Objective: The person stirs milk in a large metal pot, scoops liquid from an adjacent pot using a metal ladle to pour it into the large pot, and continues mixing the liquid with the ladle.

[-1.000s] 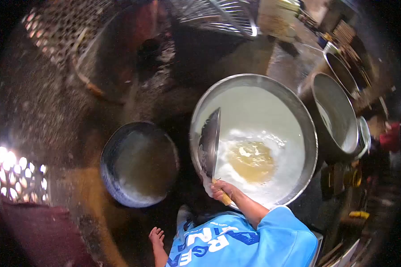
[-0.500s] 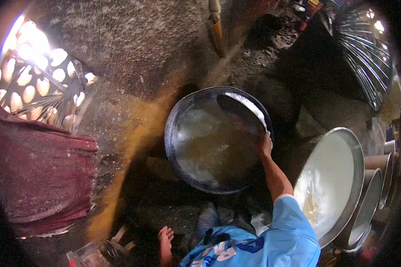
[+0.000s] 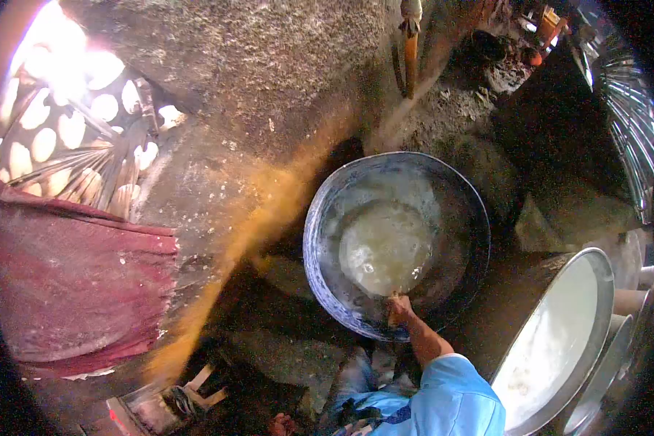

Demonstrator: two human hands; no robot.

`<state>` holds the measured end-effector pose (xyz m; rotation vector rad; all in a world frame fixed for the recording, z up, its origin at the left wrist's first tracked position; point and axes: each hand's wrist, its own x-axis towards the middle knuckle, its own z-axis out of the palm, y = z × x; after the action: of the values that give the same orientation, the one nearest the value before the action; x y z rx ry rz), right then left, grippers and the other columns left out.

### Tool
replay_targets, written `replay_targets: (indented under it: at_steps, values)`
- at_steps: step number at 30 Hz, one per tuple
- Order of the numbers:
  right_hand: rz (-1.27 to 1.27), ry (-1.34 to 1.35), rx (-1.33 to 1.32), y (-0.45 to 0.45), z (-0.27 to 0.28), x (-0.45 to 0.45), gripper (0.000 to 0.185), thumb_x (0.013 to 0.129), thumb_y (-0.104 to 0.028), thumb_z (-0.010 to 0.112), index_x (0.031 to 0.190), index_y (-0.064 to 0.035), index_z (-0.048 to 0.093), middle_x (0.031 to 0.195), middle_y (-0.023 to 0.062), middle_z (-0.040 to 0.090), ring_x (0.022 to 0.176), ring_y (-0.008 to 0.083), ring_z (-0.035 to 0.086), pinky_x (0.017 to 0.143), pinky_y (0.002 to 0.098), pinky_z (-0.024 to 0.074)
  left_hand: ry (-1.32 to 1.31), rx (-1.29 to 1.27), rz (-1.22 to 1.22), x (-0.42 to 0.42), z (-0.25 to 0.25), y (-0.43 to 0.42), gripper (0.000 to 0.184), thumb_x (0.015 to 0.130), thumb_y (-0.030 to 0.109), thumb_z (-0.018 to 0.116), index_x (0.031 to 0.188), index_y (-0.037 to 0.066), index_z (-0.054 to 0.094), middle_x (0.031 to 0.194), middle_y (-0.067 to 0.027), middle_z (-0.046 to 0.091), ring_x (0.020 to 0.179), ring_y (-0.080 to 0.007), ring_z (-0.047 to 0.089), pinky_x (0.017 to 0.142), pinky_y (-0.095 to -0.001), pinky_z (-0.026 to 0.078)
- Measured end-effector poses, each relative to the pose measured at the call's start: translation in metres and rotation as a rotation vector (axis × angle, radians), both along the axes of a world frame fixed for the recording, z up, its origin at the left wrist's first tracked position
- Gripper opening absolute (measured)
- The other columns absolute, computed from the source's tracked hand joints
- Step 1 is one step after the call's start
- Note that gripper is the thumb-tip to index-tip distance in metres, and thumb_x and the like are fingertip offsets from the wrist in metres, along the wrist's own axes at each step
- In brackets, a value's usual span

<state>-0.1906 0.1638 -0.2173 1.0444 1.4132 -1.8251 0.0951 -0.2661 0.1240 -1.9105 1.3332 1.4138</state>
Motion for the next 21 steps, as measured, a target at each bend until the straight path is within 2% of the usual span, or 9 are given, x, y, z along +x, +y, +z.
replay_targets:
  at_steps: [3, 5, 7, 10, 13, 14, 16, 18, 21]
  values:
    - [-0.039, 0.349, -0.126, -0.005, -0.029, 0.019, 0.014, 0.074, -0.015, 0.065, 0.077, -0.0029, 0.059, 0.061, 0.0049, 0.054, 0.051, 0.0169, 0.053, 0.044, 0.0325, 0.0437, 0.032, 0.001, 0.050, -0.005, 0.001, 0.010, 0.050, 0.089, 0.038, 0.050, 0.129, 0.009, 0.044, 0.126, -0.0134, 0.051, 0.113, -0.0261, 0.049, 0.093, -0.0426, 0.040]
    - [0.090, 0.366, -0.003, -0.010, -0.012, 0.018, 0.013, 0.074, -0.013, 0.064, 0.080, -0.0040, 0.057, 0.061, 0.0029, 0.053, 0.050, 0.0154, 0.052, 0.043, 0.0312, 0.0413, 0.153, 0.006, 0.021, -0.005, -0.003, 0.017, 0.049, 0.089, 0.038, 0.050, 0.128, 0.010, 0.045, 0.125, -0.0129, 0.051, 0.112, -0.0258, 0.050, 0.094, -0.0422, 0.039]
    - [0.098, 0.337, -0.085, 0.008, 0.061, 0.026, 0.013, 0.073, -0.012, 0.064, 0.079, -0.0042, 0.056, 0.062, 0.0029, 0.053, 0.050, 0.0154, 0.052, 0.044, 0.0308, 0.0408, 0.335, 0.014, -0.071, -0.004, -0.008, 0.024, 0.048, 0.088, 0.039, 0.051, 0.126, 0.011, 0.047, 0.122, -0.0118, 0.054, 0.109, -0.0253, 0.052, 0.093, -0.0411, 0.040]
    - [0.032, 0.208, -0.135, 0.042, 0.214, 0.032, 0.013, 0.072, -0.013, 0.065, 0.078, -0.0040, 0.057, 0.063, 0.0043, 0.054, 0.050, 0.0155, 0.052, 0.045, 0.0304, 0.0412, 0.335, 0.015, -0.210, -0.031, 0.001, 0.055, 0.048, 0.088, 0.039, 0.050, 0.127, 0.011, 0.047, 0.123, -0.0112, 0.053, 0.109, -0.0261, 0.053, 0.093, -0.0412, 0.041]
    - [-0.041, 0.138, -0.117, 0.088, 0.331, 0.055, 0.008, 0.076, -0.007, 0.063, 0.076, -0.0028, 0.056, 0.064, 0.0062, 0.054, 0.052, 0.0156, 0.054, 0.044, 0.0311, 0.0430, 0.266, 0.054, -0.121, -0.018, -0.108, 0.028, 0.046, 0.088, 0.033, 0.046, 0.126, 0.007, 0.042, 0.113, -0.0095, 0.056, 0.092, -0.0256, 0.057, 0.075, -0.0414, 0.046]
    - [0.034, 0.118, -0.130, 0.111, 0.332, 0.077, 0.009, 0.076, -0.006, 0.063, 0.077, -0.0021, 0.056, 0.064, 0.0068, 0.054, 0.052, 0.0159, 0.054, 0.043, 0.0314, 0.0435, 0.402, 0.063, -0.104, -0.022, -0.090, 0.045, 0.033, 0.086, 0.030, 0.048, 0.112, 0.010, 0.052, 0.101, -0.0073, 0.061, 0.081, -0.0241, 0.059, 0.064, -0.0393, 0.045]
    - [0.086, 0.087, -0.147, 0.161, 0.347, 0.113, 0.008, 0.078, -0.003, 0.062, 0.079, -0.0006, 0.054, 0.066, 0.0083, 0.055, 0.050, 0.0164, 0.054, 0.043, 0.0319, 0.0440, 0.431, 0.089, -0.096, -0.030, -0.108, 0.058, 0.025, 0.085, 0.029, 0.048, 0.101, 0.012, 0.056, 0.092, -0.0055, 0.063, 0.074, -0.0237, 0.059, 0.057, -0.0391, 0.042]
    - [0.067, 0.034, -0.103, 0.200, 0.399, 0.152, 0.008, 0.079, 0.000, 0.059, 0.083, 0.0015, 0.052, 0.070, 0.0097, 0.055, 0.048, 0.0160, 0.053, 0.042, 0.0321, 0.0448, 0.394, 0.166, -0.190, -0.034, -0.158, 0.066, 0.018, 0.084, 0.029, 0.049, 0.083, 0.015, 0.059, 0.076, -0.0029, 0.063, 0.065, -0.0222, 0.059, 0.052, -0.0386, 0.041]
    - [-0.003, 0.042, -0.012, 0.243, 0.471, 0.210, 0.009, 0.077, 0.000, 0.061, 0.080, 0.0021, 0.053, 0.065, 0.0076, 0.053, 0.049, 0.0150, 0.052, 0.043, 0.0311, 0.0463, 0.572, 0.484, -0.073, -0.040, -0.146, 0.093, 0.019, 0.083, 0.030, 0.050, 0.090, 0.014, 0.059, 0.078, -0.0030, 0.062, 0.066, -0.0212, 0.059, 0.053, -0.0384, 0.042]
